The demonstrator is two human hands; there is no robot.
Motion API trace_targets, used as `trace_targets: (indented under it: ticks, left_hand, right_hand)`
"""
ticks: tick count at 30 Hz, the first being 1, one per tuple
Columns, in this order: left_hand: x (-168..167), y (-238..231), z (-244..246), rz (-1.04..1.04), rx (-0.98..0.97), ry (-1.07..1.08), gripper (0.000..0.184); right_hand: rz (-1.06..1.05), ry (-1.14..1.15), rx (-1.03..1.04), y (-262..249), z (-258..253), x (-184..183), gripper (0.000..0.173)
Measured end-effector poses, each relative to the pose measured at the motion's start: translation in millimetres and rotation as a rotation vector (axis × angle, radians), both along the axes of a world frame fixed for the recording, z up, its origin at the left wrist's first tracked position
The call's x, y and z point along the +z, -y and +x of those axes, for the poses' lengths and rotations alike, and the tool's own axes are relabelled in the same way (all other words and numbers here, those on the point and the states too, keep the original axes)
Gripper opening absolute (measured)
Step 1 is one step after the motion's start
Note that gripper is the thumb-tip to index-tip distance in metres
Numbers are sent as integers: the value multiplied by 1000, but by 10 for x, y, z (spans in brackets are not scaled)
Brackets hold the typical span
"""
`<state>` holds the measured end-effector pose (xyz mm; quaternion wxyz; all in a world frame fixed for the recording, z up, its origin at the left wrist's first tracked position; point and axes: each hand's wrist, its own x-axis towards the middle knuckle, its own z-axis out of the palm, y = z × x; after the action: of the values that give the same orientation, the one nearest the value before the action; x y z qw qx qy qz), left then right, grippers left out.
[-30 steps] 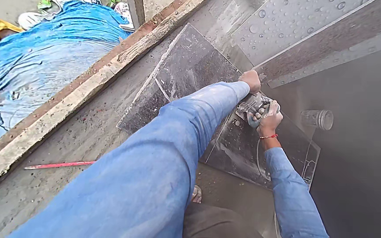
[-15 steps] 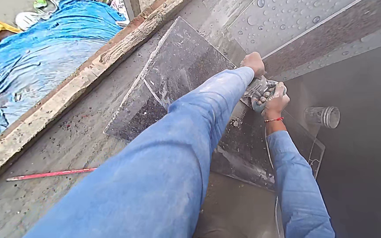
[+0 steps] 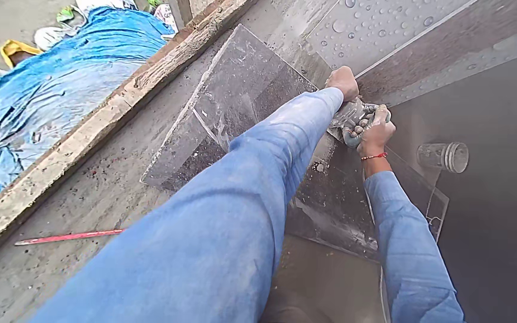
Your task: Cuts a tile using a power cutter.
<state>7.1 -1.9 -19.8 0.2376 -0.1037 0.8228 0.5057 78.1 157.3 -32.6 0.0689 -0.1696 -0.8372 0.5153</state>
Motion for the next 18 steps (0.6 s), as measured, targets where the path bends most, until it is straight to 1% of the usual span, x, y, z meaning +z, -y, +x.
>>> trace_targets:
  ticks: [3, 7, 10, 13, 18]
  left_hand:
    - [-23, 26, 38, -7, -26, -16, 37]
    - [-77, 36, 104, -3, -43, -26, 39]
    - [-66, 53, 234, -11, -82, -28, 40]
    - [-71, 83, 452, -4, -107, -28, 38]
    - [-64, 133, 802, -4, -133, -17, 41]
  right_hand:
    - [18, -4, 5, 8, 4, -22, 44]
    - [-11, 17, -1, 6, 124, 3, 44]
    - [-31, 29, 12, -23, 322, 15, 45]
    - [-1, 82, 17, -31, 624, 58, 47]
    - [-54, 49, -2, -16, 949, 88, 47]
